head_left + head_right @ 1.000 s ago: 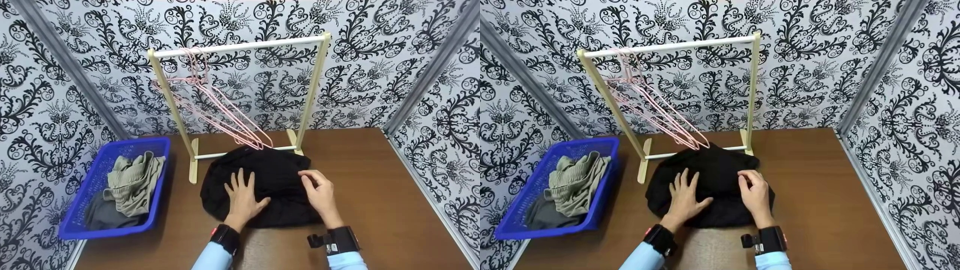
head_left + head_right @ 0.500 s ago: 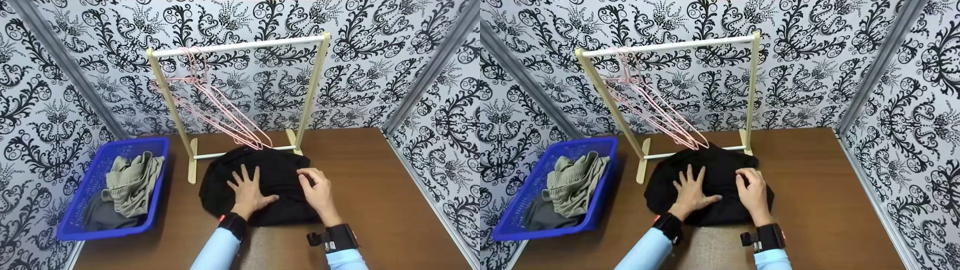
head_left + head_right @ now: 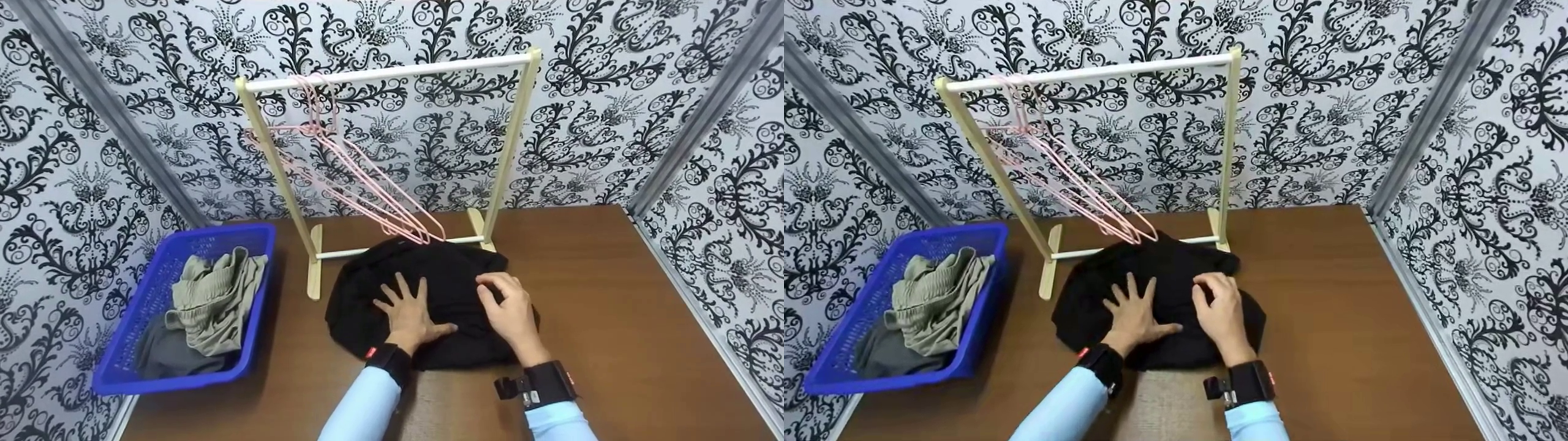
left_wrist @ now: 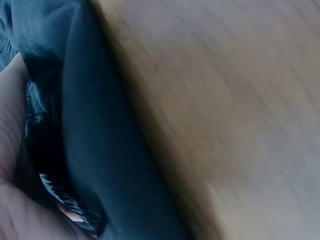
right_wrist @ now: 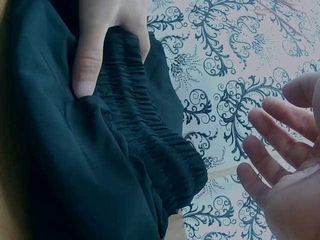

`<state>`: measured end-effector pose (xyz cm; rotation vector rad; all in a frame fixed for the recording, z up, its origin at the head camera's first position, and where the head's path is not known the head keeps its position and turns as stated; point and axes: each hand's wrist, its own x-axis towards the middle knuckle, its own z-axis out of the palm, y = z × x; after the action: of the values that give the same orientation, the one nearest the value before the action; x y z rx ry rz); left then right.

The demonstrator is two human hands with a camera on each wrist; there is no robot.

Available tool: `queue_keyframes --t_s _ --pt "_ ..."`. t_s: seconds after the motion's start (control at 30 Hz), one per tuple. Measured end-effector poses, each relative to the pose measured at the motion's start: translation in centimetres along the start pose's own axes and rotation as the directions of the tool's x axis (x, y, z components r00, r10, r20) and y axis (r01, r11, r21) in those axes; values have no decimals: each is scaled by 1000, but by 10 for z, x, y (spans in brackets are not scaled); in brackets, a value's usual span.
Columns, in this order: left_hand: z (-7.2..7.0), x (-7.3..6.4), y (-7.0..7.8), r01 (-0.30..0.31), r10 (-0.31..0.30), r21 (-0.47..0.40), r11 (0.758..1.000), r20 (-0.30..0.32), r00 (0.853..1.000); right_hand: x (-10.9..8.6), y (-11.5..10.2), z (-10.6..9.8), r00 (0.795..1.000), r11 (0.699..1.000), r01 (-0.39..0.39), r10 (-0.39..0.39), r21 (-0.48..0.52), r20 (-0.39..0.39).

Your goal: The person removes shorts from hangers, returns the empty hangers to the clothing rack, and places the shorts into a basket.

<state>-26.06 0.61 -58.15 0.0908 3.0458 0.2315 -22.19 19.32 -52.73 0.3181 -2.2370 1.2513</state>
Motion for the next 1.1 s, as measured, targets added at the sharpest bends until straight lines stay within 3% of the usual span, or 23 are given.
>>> queue_keyframes --t_s 0.23,0.43,0.73,1.1 --pt "-3 3 2 18 -19 53 998 29 999 -3 3 10 998 998 3 0 -59 56" --pt "-3 6 2 28 -29 37 999 17 999 -6 5 19 998 998 30 -27 -48 59" --pt "-1 9 -3 7 -12 -54 999 -95 995 -11 5 27 998 999 -7 9 -37 58" --pt "-1 6 -16 17 -22 -22 1000 -221 975 -15 4 32 999 1000 -7 7 -18 48"
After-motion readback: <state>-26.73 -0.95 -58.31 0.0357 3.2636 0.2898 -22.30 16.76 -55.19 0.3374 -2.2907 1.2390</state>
